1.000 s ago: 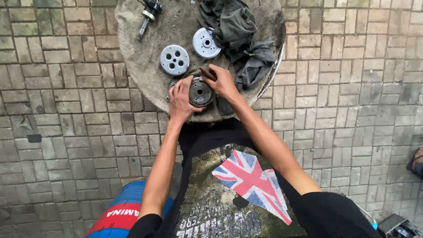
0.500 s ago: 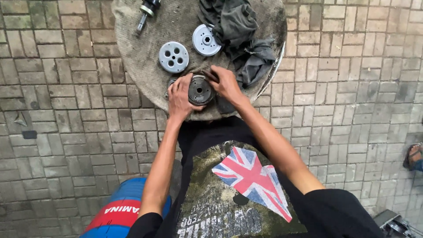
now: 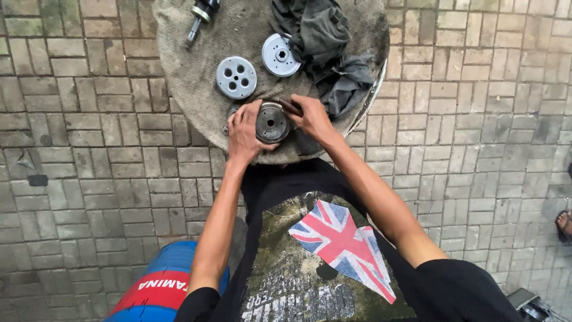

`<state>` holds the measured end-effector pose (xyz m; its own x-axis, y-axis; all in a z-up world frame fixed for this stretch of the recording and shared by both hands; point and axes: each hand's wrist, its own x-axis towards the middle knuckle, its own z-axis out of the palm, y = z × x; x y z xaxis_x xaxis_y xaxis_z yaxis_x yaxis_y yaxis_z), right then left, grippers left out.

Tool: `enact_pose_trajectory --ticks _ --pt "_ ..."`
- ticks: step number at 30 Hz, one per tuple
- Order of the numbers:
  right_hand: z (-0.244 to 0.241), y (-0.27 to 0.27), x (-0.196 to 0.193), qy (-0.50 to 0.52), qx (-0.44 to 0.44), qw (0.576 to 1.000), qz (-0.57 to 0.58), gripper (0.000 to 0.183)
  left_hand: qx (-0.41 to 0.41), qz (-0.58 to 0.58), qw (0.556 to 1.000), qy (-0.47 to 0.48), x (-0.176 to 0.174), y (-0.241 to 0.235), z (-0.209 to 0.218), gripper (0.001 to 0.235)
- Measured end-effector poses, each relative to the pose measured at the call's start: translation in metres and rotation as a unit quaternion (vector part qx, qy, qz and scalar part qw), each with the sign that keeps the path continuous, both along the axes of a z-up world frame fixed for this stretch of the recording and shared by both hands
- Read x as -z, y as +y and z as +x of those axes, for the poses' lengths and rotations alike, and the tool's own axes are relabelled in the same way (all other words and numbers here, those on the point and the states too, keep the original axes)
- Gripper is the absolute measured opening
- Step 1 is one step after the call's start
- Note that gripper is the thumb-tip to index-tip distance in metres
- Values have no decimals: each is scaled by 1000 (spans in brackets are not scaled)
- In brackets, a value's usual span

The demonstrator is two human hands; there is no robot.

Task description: The person scrubs a cylindrical metal part with a small abrasive block while holding it steady with the other hand. The part is rotated and repositioned repeatedly to clean different surfaces. Two other metal discs and a rag rest on the work surface nearby.

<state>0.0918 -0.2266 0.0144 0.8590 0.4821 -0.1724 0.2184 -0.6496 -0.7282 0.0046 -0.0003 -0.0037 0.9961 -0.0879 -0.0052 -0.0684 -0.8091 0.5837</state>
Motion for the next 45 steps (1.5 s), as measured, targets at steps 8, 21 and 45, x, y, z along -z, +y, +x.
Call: enact_pose_trajectory --ticks 8,21,45 --pt "15 20 0 -14 7 1000 -27 25 6 14 1000 -14 -6 0 2 134" --pt "-9 6 -4 114 113 982 97 26 5 3 1000 6 5 3 1 134" --pt "-3 12 -7 90 117 988 50 22 5 10 1000 -16 7 1 0 130"
